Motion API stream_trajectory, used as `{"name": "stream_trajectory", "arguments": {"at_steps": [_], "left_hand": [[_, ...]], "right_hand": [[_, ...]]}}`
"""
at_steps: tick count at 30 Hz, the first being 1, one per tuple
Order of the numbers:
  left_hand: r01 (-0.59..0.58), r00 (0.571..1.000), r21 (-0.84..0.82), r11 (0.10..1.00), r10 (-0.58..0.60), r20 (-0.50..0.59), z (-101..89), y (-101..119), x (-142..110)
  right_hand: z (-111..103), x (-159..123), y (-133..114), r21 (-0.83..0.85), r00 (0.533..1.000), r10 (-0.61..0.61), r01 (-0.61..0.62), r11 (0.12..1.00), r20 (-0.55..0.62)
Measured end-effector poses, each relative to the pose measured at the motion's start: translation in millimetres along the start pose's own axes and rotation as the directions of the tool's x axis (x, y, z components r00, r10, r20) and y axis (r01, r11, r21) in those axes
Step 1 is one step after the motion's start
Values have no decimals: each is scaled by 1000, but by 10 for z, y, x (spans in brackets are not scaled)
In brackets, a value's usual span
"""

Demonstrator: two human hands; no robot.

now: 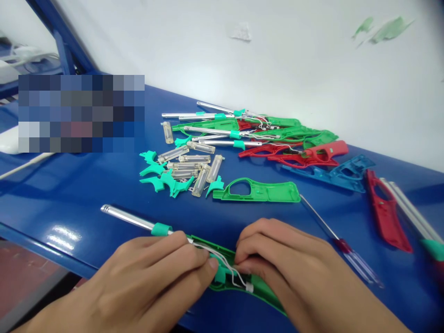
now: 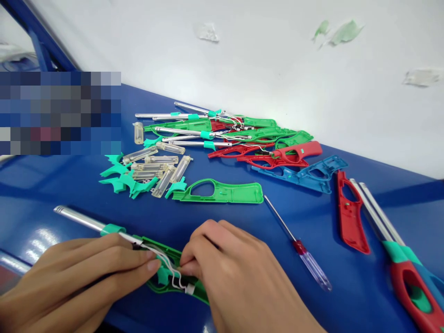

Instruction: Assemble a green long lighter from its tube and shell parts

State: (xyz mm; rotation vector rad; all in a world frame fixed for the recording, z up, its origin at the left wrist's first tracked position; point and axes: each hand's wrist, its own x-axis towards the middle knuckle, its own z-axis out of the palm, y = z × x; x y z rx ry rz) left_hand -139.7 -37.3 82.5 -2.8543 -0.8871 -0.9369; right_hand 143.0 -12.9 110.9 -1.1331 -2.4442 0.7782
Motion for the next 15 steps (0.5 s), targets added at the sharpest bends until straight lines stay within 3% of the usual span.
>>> {"name": "stream_trajectory", "arguments": {"at_steps": [5,10,15], "left_hand": [[-5,1000,-35,999,5,5,7,1,9],[-6,1000,-29,1000,6,4,12,-8,14],[-11,1000,-49,999,11,13,6,-15,47]], "right_hand": [[-22,-13,-34,-88,999,-32,30,996,-27],[37,-37,-37,-272,982,-164,132,953,-96],[35,-40,-36,-331,981,-186,159,930,-51]]}}
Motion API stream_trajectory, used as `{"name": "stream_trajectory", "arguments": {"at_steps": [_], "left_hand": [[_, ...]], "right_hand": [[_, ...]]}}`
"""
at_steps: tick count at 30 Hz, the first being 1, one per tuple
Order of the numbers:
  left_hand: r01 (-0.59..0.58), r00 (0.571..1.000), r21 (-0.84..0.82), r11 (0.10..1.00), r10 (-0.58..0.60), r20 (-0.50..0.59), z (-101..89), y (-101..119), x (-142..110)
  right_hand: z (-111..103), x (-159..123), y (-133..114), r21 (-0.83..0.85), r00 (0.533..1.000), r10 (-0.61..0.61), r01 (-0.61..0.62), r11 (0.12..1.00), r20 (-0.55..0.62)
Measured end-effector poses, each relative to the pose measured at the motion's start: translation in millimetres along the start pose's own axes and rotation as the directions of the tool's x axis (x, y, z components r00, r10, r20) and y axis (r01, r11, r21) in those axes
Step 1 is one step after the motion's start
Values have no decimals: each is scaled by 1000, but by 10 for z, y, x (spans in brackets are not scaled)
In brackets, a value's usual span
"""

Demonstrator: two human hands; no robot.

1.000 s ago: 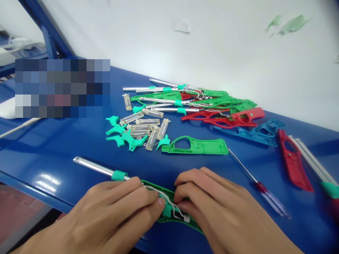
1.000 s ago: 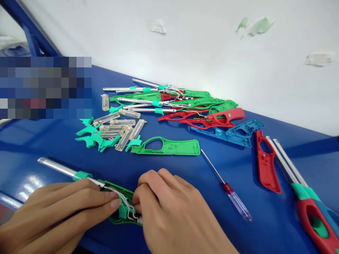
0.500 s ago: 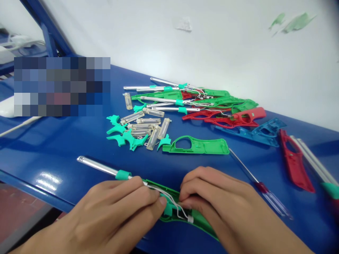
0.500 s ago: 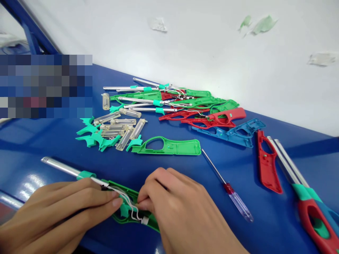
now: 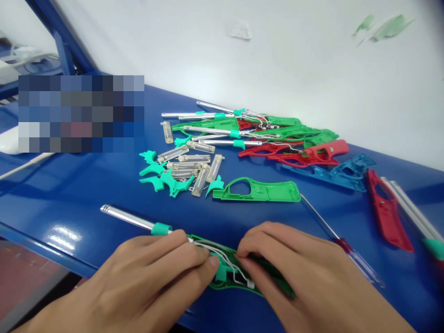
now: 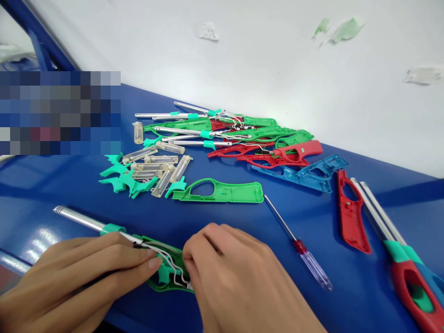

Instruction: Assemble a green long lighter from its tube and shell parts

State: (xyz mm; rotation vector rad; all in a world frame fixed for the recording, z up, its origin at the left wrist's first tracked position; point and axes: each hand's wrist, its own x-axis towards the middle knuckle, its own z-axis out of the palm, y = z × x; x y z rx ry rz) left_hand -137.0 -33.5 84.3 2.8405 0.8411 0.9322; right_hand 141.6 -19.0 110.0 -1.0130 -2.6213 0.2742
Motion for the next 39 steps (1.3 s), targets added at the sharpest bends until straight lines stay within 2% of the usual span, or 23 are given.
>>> {"name": "stream_trajectory", "arguments": {"at_steps": [3,5,11,23,32,39], "left_hand": [[28,1000,18,999,-28,7,-15,11,-6],[42,999,32,999,-42,-1,-22,18,-19],[48,999,-4,999,-48,5,-5,3,16],[44,999,-29,999,-44,-1,-12,18,38],[43,999,-38,998,-42,12,-36,9,45],[32,999,-67,997,-30,23,-29,-1,62]], "right_hand": [[-85,25,-7,6,998,41,-41,999,55],[-114,37,-13,-9,997,56,-56,998,47],[-62,93,-20,0,999,25,-25,1000,34],[-45,61,23,119,998,61,-64,991,30],[-116,73,-16,118,997,62,-67,991,43],[-67,74,-7,139,997,73,-76,987,23]]}}
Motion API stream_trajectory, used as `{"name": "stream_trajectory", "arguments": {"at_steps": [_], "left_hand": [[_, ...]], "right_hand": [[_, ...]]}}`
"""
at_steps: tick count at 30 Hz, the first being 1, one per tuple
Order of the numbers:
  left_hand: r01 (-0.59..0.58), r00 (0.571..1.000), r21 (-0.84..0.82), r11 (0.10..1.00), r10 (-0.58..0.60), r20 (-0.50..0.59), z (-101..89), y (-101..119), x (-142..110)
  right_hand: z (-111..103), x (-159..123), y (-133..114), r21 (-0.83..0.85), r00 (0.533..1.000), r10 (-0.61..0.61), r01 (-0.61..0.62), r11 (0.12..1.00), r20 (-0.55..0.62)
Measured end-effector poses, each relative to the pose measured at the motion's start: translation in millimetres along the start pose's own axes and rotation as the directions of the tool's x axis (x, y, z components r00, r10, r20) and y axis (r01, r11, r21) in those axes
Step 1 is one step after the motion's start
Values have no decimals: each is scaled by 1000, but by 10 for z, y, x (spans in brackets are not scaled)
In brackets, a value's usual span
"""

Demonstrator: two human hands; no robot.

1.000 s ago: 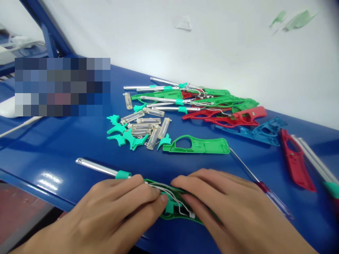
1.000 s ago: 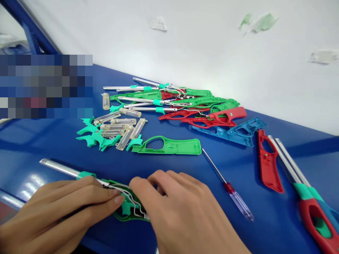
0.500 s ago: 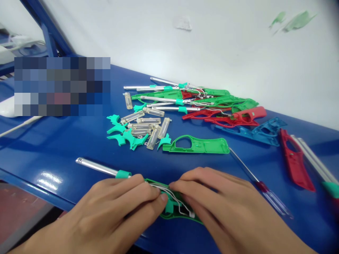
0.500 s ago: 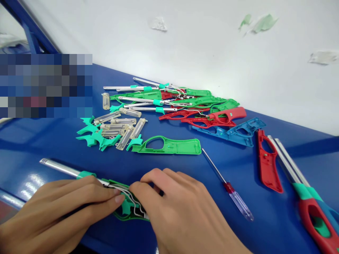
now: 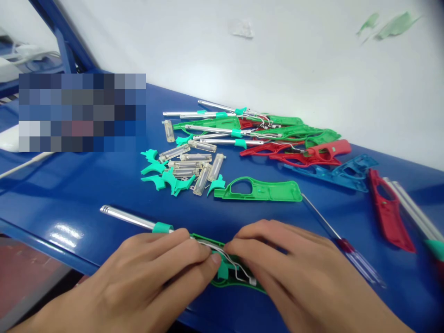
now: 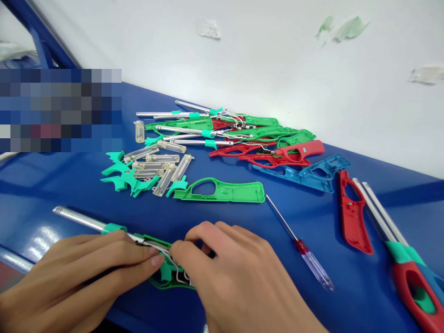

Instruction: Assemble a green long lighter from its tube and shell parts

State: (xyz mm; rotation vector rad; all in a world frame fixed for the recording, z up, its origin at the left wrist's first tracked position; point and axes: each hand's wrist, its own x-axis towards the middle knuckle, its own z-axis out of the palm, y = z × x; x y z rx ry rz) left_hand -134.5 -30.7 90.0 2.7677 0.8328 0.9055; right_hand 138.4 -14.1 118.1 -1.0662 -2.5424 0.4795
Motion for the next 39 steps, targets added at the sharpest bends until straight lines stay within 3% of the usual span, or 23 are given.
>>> {"name": "stream_trajectory", "arguments": {"at_steps": [8,12,15,18,23,28,34,39], "left_hand": [[0,1000,6,1000,0,23,-10,3,44],[2,998,1,1000,-2,63,-22,0,50],[12,997,-11,1000,-11,82,-14,-6,52],[26,998,-12,1000,-25,64,-2,-14,67],[95,991,-9,995,-94,96,6,-21,95],[125,987,-3,992,-124,101,30,-18,82],[247,957,-73,966,-231,177,81,-12,7],[232,963,-90,969,-216,160,60,1,27]], "right_hand": [[-4,-15,-16,2,1000,13,-13,1000,12],[25,-24,-2,57,999,-6,8,998,-35],[-6,-8,-16,140,998,45,-40,989,-32],[-85,8,-19,201,995,99,-99,975,12],[-224,-2,21,211,963,127,-179,961,237],[-262,69,49,241,927,127,-221,945,354],[-219,153,62,312,938,84,-195,930,336],[-220,139,51,331,951,91,-191,924,295]]}}
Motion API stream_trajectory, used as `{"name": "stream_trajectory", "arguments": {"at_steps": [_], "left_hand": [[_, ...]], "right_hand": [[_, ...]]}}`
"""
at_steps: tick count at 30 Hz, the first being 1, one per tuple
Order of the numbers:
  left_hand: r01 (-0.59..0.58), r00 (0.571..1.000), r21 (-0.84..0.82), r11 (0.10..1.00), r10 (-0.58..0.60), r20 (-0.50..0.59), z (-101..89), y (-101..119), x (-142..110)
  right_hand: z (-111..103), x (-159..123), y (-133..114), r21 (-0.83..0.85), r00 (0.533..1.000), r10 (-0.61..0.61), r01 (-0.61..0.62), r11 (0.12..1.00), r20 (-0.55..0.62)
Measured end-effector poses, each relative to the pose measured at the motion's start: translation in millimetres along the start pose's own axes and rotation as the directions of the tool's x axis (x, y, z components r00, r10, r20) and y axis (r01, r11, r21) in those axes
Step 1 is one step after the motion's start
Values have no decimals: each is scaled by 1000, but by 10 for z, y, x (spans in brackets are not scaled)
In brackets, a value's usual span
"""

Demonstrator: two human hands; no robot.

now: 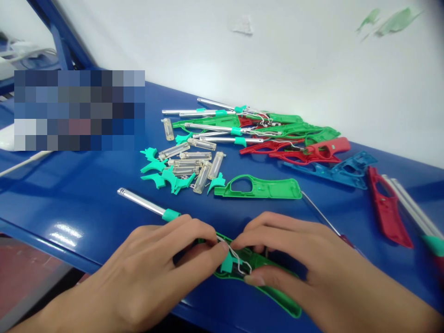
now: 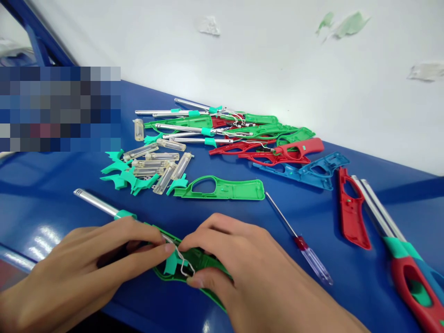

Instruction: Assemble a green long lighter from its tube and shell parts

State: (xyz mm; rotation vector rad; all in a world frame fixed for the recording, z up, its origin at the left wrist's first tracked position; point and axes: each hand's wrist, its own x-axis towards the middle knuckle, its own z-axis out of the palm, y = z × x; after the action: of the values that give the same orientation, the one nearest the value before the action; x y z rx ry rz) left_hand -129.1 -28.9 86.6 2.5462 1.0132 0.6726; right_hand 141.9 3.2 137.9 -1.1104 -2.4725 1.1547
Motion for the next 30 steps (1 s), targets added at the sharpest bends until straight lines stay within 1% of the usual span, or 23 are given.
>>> {"name": "stream_trajectory", "arguments": {"at_steps": [2,4,7,9,11,13,16,18,21,23,25,27,30], "left_hand": [[-53,998,40,998,54,-26,-20,8,11],[-91,995,74,993,94,-38,-33,10,7],[-102,994,86,991,104,-27,-31,2,-11],[-111,994,102,989,113,-14,-22,-6,-13],[-116,993,109,987,117,-8,-11,-10,1],[-97,995,88,991,97,-3,0,-8,22],[-24,1000,48,999,25,-9,15,-5,44],[9,1000,51,999,-8,-9,15,-8,35],[-17,1000,114,993,16,6,-8,-26,-23],[-38,999,164,986,40,-11,-28,-42,-88],[-27,998,191,981,37,-48,-36,-56,-159],[-2,996,195,981,19,-85,-29,-67,-213],[10,994,173,985,9,-108,-6,-79,-236]], "right_hand": [[-3,-2,-5,20,1000,28,-28,999,-2],[-3,-2,-6,57,995,95,-94,994,-18],[11,0,1,98,976,208,-202,975,-58],[22,4,6,104,970,235,-228,968,-63],[28,9,6,105,968,245,-239,965,-50],[30,13,3,104,964,264,-259,960,-39],[28,13,-4,111,959,281,-276,955,-30],[27,10,-6,116,959,282,-277,954,-27],[27,5,-5,114,960,277,-273,955,-27],[29,1,-5,117,960,278,-272,955,-38],[32,-2,-5,121,960,276,-268,956,-47],[33,-5,-6,116,963,265,-258,959,-54],[29,-4,-12,102,963,262,-256,961,-54]]}}
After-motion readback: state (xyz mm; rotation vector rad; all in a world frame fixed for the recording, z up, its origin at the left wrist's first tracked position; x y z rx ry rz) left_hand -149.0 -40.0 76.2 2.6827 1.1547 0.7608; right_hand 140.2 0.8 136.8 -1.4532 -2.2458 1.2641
